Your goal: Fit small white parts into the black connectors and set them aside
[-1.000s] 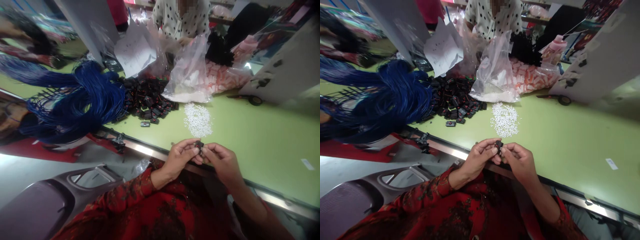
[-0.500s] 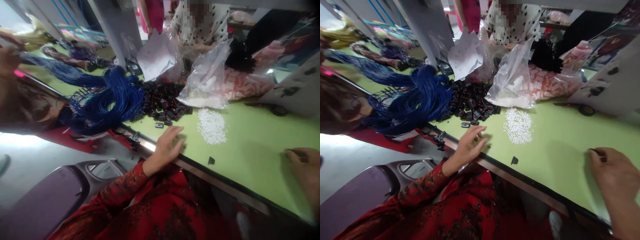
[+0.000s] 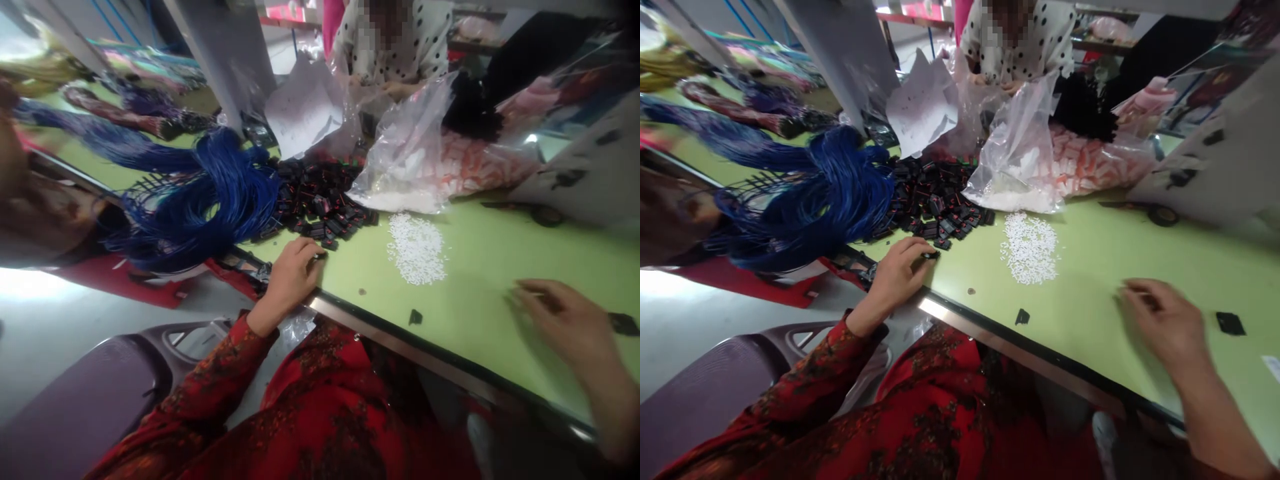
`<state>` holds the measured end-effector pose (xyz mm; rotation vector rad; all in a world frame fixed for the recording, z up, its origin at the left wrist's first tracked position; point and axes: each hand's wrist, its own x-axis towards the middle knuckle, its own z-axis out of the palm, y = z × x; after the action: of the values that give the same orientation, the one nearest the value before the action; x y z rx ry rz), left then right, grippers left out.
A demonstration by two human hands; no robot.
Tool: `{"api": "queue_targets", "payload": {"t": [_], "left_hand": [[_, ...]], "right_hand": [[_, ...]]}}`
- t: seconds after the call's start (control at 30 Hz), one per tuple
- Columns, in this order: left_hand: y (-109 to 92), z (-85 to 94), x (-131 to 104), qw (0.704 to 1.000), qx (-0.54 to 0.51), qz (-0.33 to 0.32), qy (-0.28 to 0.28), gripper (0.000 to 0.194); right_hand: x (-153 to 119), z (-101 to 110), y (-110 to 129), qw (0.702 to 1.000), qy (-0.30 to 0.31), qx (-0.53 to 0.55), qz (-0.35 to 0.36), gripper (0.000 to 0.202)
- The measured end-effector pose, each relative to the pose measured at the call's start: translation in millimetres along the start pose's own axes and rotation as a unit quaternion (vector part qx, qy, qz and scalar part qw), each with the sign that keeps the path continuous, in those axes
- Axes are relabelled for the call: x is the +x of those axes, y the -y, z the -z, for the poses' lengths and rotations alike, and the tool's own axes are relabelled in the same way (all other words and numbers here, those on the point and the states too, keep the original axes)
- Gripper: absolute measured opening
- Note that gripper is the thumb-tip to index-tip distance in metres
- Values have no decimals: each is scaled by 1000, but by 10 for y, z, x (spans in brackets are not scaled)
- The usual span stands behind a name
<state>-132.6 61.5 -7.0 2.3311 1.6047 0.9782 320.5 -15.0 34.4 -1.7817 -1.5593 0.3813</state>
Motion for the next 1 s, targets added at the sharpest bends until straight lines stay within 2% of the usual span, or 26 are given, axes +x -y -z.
{"api": "queue_targets", "payload": {"t": [0.13,0.2,0.27,0.33,0.43,0.5,0.6,0.7,0.77,0.8,0.93,1.0], "left_hand": [[-289,-126,-11,992,-94,-12,78,10],[-485,-236,-36,984,-139,-27,109,10],[-662,-345,-58,977,-166,-44,125,12],[-783,-415,-67,972,-182,-50,142,17],[-832,-415,-57,969,-186,-47,155,31],[-810,-372,-40,972,-177,-45,151,33],[-782,-318,-8,970,-177,-51,158,20],[-820,-314,19,954,-240,-32,177,16],[-869,-332,27,924,-329,31,192,16],[-893,-342,27,897,-388,73,201,19],[-957,-371,15,730,-597,227,245,42],[-969,-379,10,669,-637,280,261,46]], "right_hand": [[-101,-571,414,989,137,35,38,27],[-131,-775,572,984,156,16,83,25],[-143,-887,648,979,151,-28,131,25],[-149,-912,654,973,148,-62,166,26],[-167,-858,591,970,147,-60,182,24],[-185,-808,544,975,143,-38,163,22],[-204,-760,532,984,146,-7,104,21],[-208,-753,609,985,161,21,62,18],[-203,-773,687,983,171,28,54,14],[-197,-790,726,983,175,25,54,13],[-147,-880,829,983,166,-21,77,11],[-111,-918,839,983,159,-41,82,11]]}}
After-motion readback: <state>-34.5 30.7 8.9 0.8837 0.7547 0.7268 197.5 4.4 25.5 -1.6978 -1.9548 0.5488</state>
